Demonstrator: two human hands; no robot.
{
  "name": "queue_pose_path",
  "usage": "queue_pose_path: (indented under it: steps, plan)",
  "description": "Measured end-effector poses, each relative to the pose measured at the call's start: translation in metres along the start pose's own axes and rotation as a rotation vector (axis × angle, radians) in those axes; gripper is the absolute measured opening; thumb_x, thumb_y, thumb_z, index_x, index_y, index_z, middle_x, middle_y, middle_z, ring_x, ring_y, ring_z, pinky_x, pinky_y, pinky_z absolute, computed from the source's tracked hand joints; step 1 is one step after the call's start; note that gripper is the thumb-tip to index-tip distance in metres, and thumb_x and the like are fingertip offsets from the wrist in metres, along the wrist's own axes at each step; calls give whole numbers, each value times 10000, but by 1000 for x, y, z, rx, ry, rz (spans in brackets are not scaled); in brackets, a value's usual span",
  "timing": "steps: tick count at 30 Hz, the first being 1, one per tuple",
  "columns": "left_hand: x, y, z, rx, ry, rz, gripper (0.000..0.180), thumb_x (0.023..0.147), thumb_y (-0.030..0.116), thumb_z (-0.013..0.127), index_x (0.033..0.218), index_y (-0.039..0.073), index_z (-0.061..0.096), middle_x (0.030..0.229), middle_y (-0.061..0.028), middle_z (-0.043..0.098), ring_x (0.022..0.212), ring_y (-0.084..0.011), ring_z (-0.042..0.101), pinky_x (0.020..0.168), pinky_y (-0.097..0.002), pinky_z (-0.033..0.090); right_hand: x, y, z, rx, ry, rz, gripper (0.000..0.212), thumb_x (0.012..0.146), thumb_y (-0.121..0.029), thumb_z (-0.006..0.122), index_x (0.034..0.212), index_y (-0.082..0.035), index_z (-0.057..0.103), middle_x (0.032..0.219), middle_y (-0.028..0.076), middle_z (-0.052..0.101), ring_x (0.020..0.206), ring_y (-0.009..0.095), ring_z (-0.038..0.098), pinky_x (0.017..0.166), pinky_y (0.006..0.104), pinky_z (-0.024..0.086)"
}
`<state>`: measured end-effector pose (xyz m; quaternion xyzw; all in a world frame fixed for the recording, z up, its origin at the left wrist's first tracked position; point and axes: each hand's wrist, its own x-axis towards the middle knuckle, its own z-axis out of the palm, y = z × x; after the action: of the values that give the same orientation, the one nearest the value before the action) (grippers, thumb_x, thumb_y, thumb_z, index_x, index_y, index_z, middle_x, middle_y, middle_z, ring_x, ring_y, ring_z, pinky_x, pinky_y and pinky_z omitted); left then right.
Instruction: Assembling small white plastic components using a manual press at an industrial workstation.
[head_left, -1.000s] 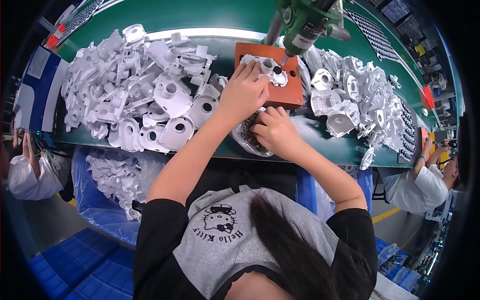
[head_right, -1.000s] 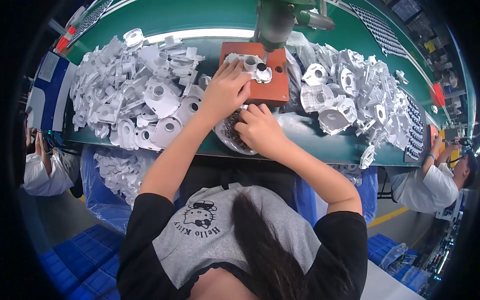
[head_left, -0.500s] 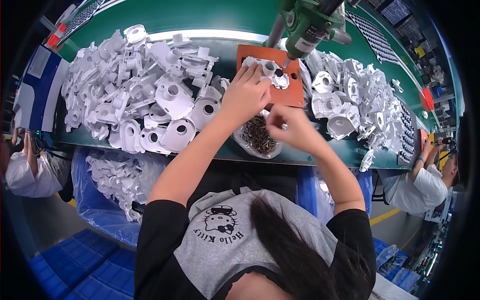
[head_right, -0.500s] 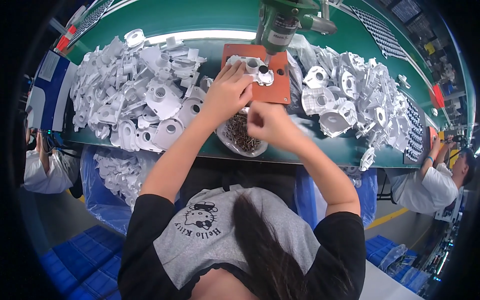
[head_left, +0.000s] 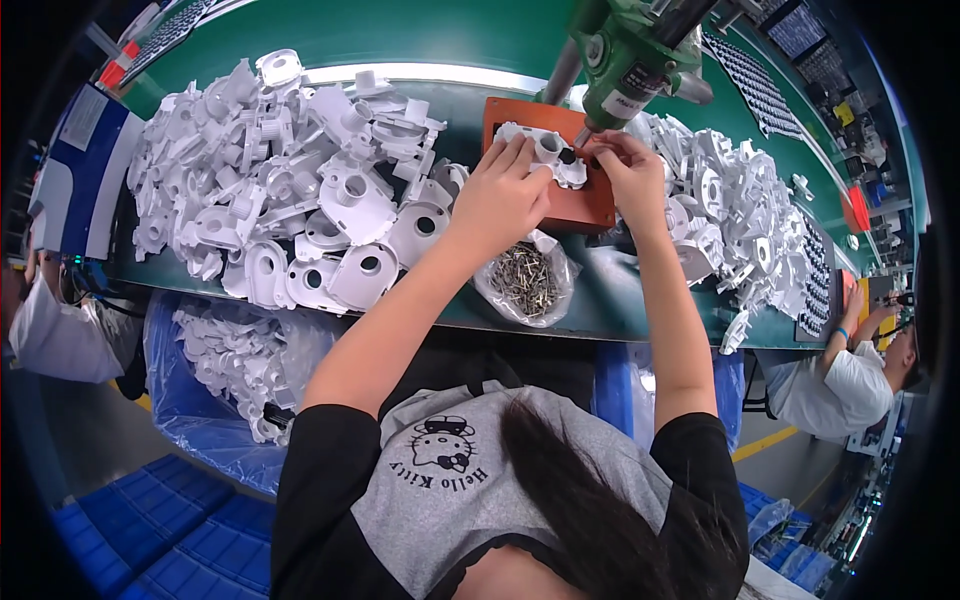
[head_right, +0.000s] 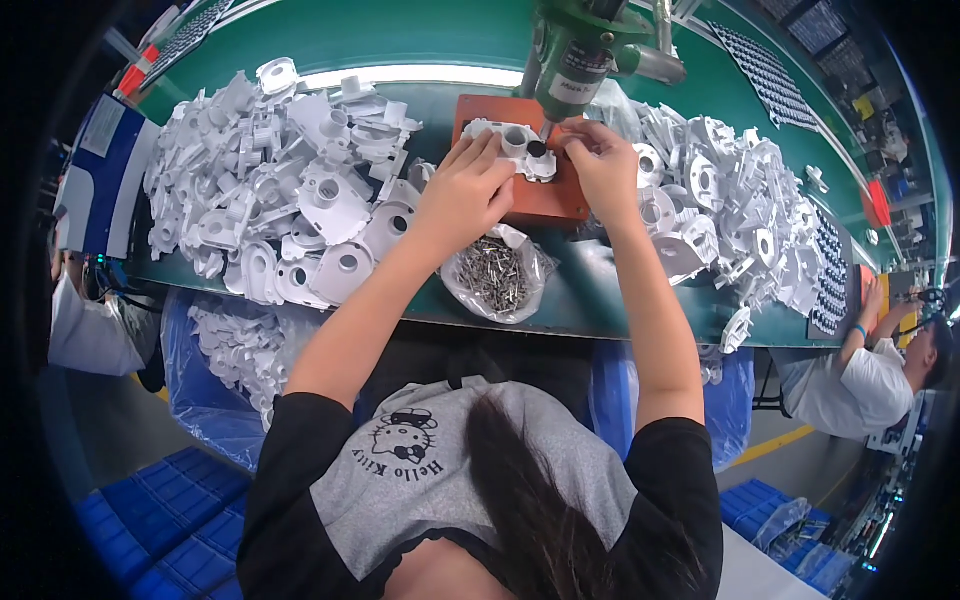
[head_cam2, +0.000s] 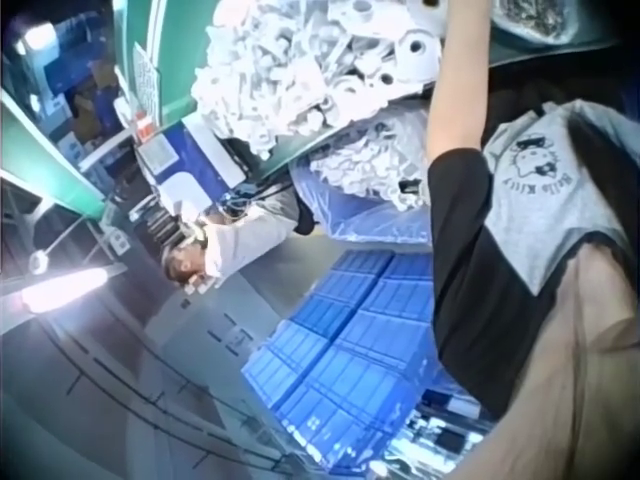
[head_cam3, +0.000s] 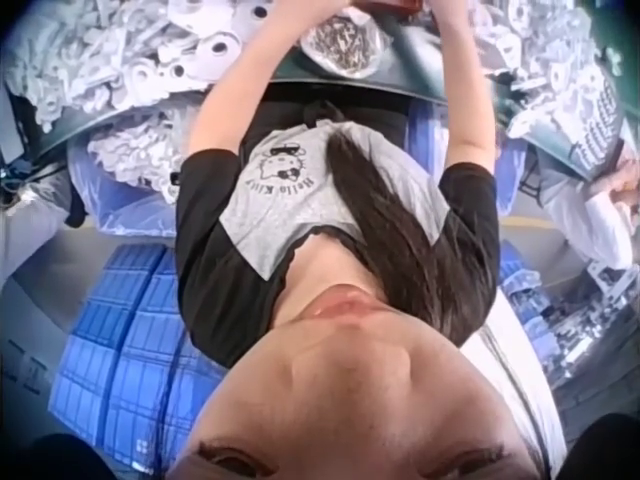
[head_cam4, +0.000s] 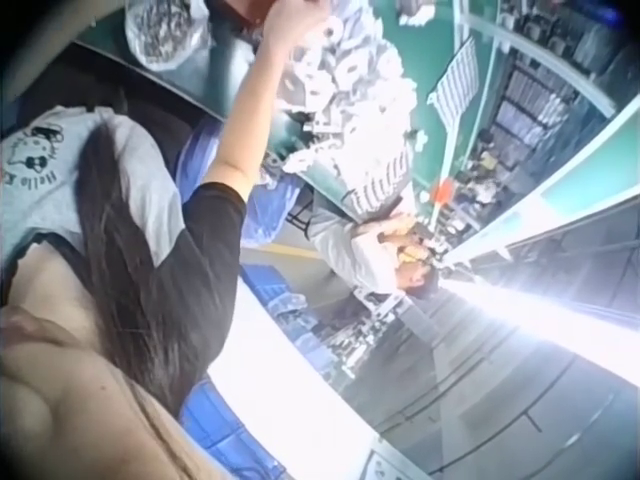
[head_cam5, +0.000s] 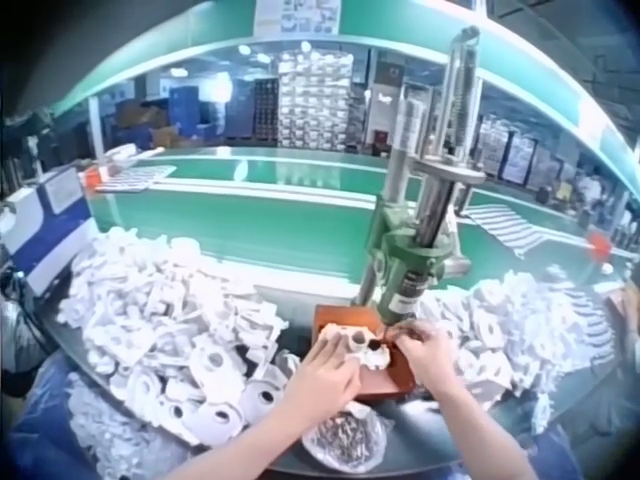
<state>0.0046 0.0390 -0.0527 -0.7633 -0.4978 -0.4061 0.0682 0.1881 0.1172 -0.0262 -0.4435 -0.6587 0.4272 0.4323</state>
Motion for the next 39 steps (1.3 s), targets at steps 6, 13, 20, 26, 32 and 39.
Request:
queue_pose_path:
  steps: [6, 13, 20, 26, 32, 39]
  plan:
    - [0, 0, 0, -10, -2, -5, 142, 798, 119, 587, 897, 20, 608, 1141, -246, 595, 1124, -382, 545, 1004, -469, 400, -4, -9, 15, -55, 52, -29, 185, 804, -59, 619, 945, 57, 650, 864, 89, 686, 783, 122, 641, 718, 248, 497]
    - [2, 0, -2, -6, 4, -1, 145, 789, 118, 594, 896, 21, 607, 1129, -243, 602, 1113, -379, 555, 998, -470, 405, 0, 2, 17, -237, 28, -139, 203, 803, -123, 710, 893, 48, 646, 832, 68, 644, 750, 102, 600, 678, 244, 471]
    - [2, 0, -1, 2, 4, 3, 140, 788, 116, 596, 893, 24, 608, 1124, -239, 605, 1109, -375, 558, 995, -471, 406, 0, -3, 19, -260, 79, -114, 207, 767, -93, 711, 851, 83, 643, 854, 110, 633, 729, 171, 640, 663, 278, 486]
    - [4, 1, -2, -21, 1, 1, 140, 789, 109, 594, 894, 19, 605, 1120, -238, 605, 1114, -374, 552, 1000, -469, 400, -10, -5, 10, -238, -39, -81, 203, 777, -103, 698, 919, 37, 661, 951, 122, 648, 821, 215, 644, 734, 311, 485]
    - [3, -1, -3, -6, -13, 11, 148, 787, 109, 598, 905, 21, 603, 1136, -237, 593, 1120, -372, 544, 1002, -466, 399, -44, -7, 14, -938, -14, -601, 338, 835, -189, 621, 1153, -74, 621, 1247, 166, 546, 1169, 342, 487, 973, 418, 367]
    - [-2, -5, -5, 8, -18, 4, 147, 786, 108, 601, 907, 24, 604, 1144, -240, 589, 1122, -378, 540, 1000, -470, 399, 8, -47, -70, -328, 465, -239, 350, 969, -207, 396, 1179, 6, 579, 1201, 124, 589, 1107, 220, 555, 966, 360, 416]
